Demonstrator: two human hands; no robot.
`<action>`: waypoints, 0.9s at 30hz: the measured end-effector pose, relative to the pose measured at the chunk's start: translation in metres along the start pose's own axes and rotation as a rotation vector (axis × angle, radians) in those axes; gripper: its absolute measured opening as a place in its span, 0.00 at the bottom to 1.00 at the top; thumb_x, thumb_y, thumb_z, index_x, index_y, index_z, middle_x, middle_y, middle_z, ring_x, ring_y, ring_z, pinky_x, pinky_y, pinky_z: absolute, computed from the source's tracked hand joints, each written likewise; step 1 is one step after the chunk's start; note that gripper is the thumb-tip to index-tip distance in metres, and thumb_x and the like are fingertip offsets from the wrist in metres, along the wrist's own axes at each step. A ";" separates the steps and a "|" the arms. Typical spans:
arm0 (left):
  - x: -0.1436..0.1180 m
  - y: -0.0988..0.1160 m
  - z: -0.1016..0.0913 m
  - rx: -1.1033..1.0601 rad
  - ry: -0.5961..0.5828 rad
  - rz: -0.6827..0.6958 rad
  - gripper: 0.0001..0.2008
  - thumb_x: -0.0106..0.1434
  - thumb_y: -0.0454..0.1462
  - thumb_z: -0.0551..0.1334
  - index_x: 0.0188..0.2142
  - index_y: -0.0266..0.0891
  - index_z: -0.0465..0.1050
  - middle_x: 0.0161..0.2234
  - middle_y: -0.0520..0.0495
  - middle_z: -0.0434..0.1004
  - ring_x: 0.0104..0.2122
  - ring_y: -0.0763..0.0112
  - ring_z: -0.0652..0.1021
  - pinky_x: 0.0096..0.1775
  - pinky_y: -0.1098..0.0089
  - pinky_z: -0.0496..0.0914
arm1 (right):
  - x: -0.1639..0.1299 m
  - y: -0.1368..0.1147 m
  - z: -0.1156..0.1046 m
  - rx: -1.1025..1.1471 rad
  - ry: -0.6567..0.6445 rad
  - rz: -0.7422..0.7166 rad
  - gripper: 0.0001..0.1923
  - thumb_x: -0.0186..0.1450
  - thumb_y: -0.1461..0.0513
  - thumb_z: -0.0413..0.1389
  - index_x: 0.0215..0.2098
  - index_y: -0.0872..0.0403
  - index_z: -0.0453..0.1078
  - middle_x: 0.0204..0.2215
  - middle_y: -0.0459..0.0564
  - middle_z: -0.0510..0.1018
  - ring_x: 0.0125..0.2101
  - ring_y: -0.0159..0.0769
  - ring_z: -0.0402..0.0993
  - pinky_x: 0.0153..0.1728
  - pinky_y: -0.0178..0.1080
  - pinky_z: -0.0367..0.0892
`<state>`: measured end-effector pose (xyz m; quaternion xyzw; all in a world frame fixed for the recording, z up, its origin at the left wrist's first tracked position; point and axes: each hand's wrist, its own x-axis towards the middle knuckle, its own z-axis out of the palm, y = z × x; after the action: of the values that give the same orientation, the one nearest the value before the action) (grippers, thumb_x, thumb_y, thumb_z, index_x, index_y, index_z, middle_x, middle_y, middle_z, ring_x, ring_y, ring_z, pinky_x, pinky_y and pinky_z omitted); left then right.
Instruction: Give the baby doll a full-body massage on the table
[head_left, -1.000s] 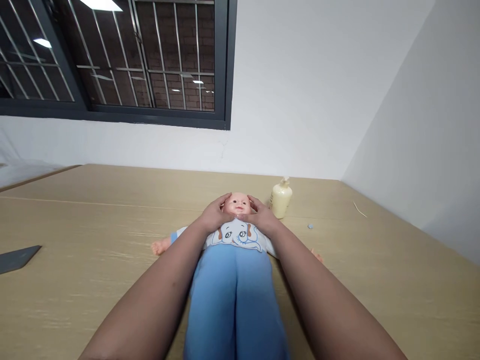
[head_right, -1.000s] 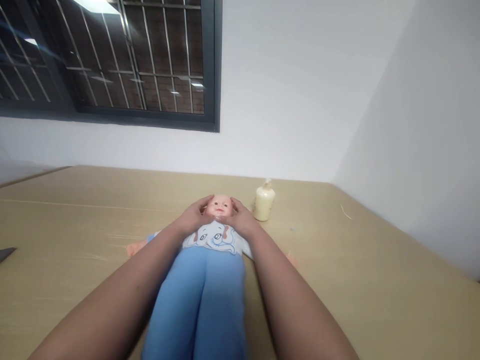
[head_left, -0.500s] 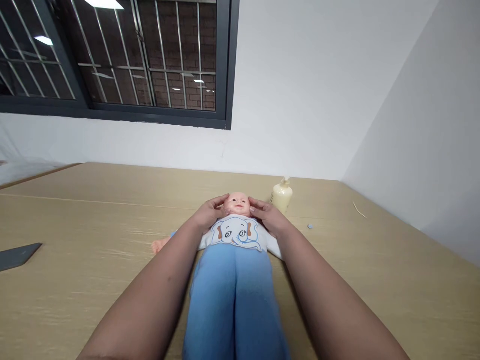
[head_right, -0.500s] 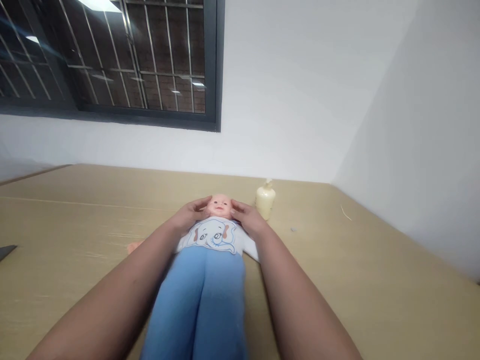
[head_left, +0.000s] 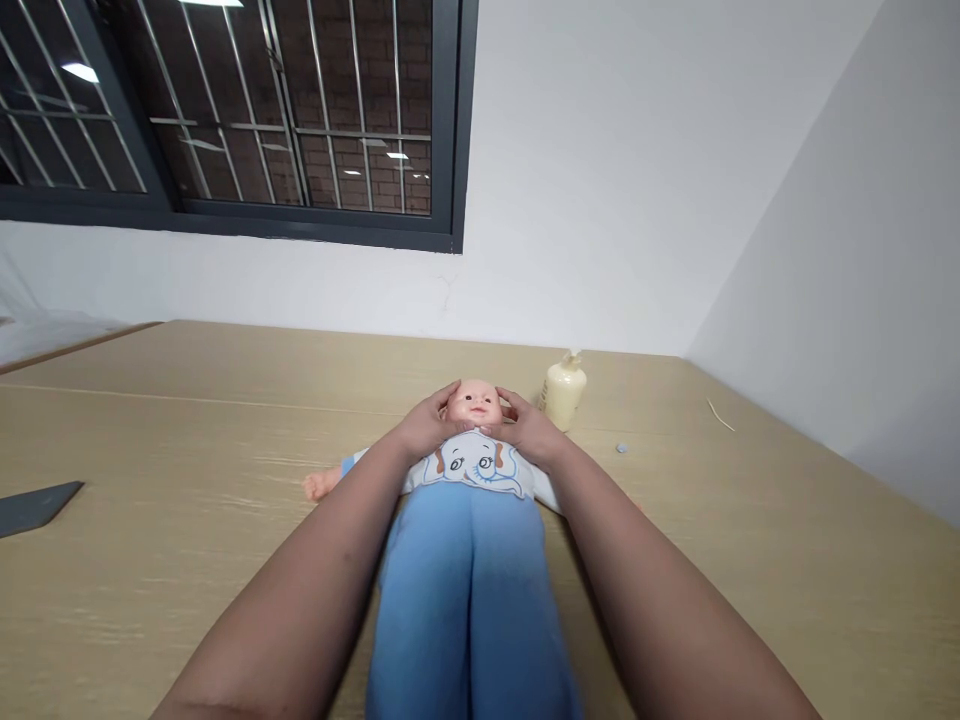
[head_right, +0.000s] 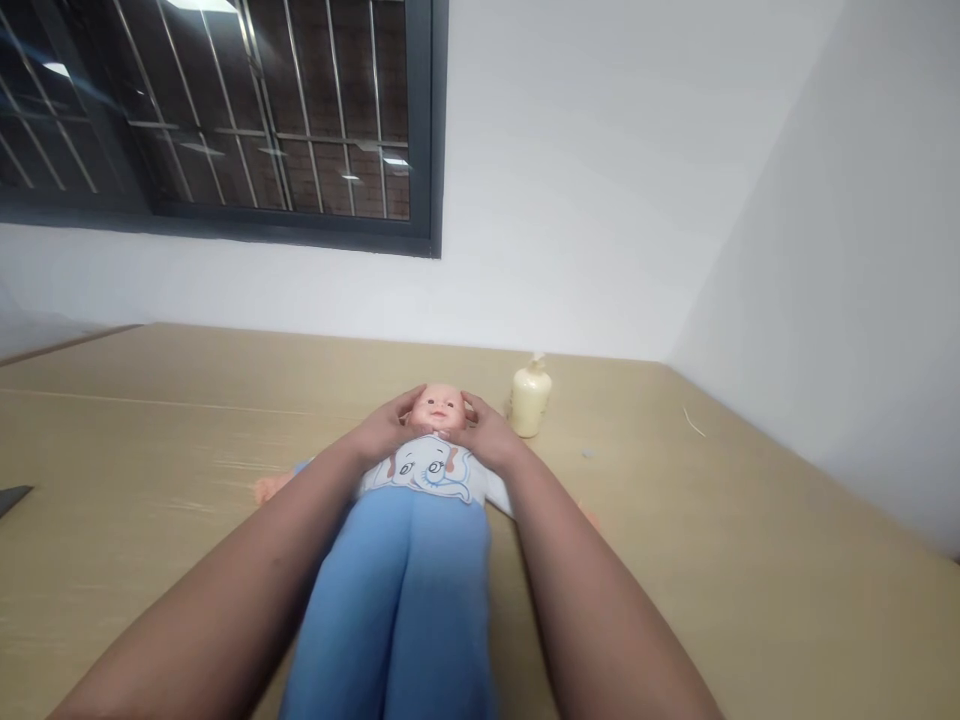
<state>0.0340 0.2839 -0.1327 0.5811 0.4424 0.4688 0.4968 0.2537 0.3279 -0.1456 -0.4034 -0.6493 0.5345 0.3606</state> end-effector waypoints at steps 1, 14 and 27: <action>0.000 -0.001 -0.002 0.001 0.002 -0.001 0.52 0.50 0.45 0.78 0.70 0.42 0.57 0.66 0.35 0.64 0.62 0.45 0.69 0.59 0.52 0.67 | -0.001 0.000 -0.001 0.010 -0.007 -0.009 0.57 0.50 0.54 0.74 0.71 0.46 0.53 0.63 0.58 0.69 0.60 0.53 0.70 0.61 0.55 0.67; 0.004 -0.010 -0.004 -0.309 -0.008 -0.081 0.41 0.58 0.49 0.72 0.67 0.44 0.61 0.62 0.34 0.71 0.56 0.48 0.76 0.57 0.51 0.70 | -0.008 -0.006 -0.006 0.297 -0.114 0.048 0.48 0.58 0.51 0.69 0.70 0.50 0.55 0.61 0.58 0.73 0.57 0.48 0.74 0.60 0.51 0.68; 0.005 -0.008 -0.003 0.159 0.008 0.061 0.51 0.50 0.47 0.76 0.70 0.46 0.57 0.68 0.36 0.61 0.63 0.44 0.69 0.59 0.52 0.68 | -0.011 -0.020 0.009 -0.063 -0.041 -0.016 0.49 0.53 0.54 0.73 0.68 0.48 0.58 0.54 0.56 0.78 0.51 0.48 0.78 0.53 0.49 0.74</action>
<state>0.0314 0.2903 -0.1402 0.6302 0.4621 0.4493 0.4328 0.2477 0.3118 -0.1281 -0.3981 -0.6762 0.5192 0.3386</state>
